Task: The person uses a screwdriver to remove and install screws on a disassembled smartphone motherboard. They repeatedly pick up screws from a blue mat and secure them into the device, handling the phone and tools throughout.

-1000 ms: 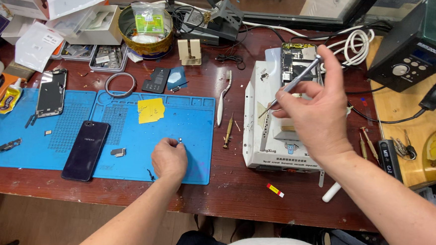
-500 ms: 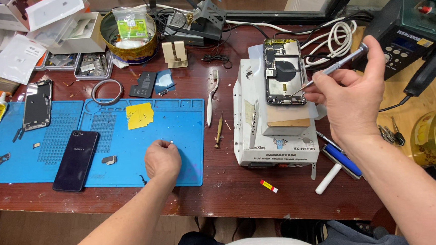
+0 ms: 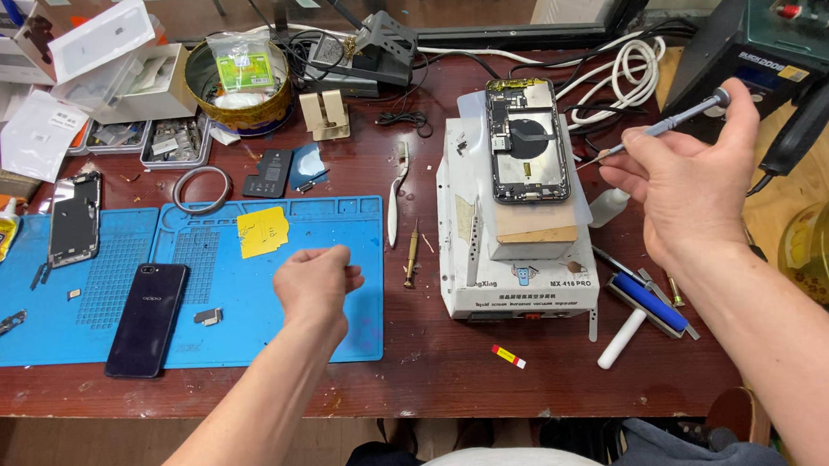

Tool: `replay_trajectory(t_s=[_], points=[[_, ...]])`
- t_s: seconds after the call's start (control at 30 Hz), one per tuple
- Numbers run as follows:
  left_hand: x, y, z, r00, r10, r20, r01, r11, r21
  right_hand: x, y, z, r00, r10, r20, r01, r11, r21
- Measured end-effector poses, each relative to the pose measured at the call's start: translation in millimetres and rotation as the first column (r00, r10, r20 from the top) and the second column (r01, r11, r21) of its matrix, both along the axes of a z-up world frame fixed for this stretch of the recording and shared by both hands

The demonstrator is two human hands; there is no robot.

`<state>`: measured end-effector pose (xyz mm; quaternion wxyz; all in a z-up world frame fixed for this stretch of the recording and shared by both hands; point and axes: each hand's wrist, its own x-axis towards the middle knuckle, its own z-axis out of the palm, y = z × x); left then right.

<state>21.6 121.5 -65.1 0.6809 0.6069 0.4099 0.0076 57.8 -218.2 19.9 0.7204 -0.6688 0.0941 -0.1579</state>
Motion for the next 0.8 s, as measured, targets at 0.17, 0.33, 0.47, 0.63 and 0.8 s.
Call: replay_trajectory(t_s=[0.17,0.33,0.47,0.63,0.8], points=[[20.0,-29.0,25.4,0.97,-0.077,0.232,0.161,0.916,-0.366,0.0,16.9,13.0,0.999,0.048,0.0,-0.048,0.998,0.044],[28.4,-70.1,44.3,0.929,-0.175,0.326,0.343,0.738,-0.581,-5.5,41.4,28.6,0.993,0.116,-0.004,-0.115,0.989,0.094],[28.0,-93.8,52.0,0.924,-0.186,0.334,0.375,0.62,-0.69,-9.9,52.2,35.9,0.988,0.149,0.044,-0.154,0.982,0.113],[27.0,-105.5,57.4,0.923,-0.217,0.319,0.385,0.565,-0.729,-11.0,53.8,43.2,0.989,0.142,0.045,-0.146,0.984,0.104],[26.0,-104.3,57.9,0.922,-0.244,0.3,0.387,0.575,-0.721,-12.9,58.6,43.5,0.989,0.144,0.027,-0.146,0.986,0.085]])
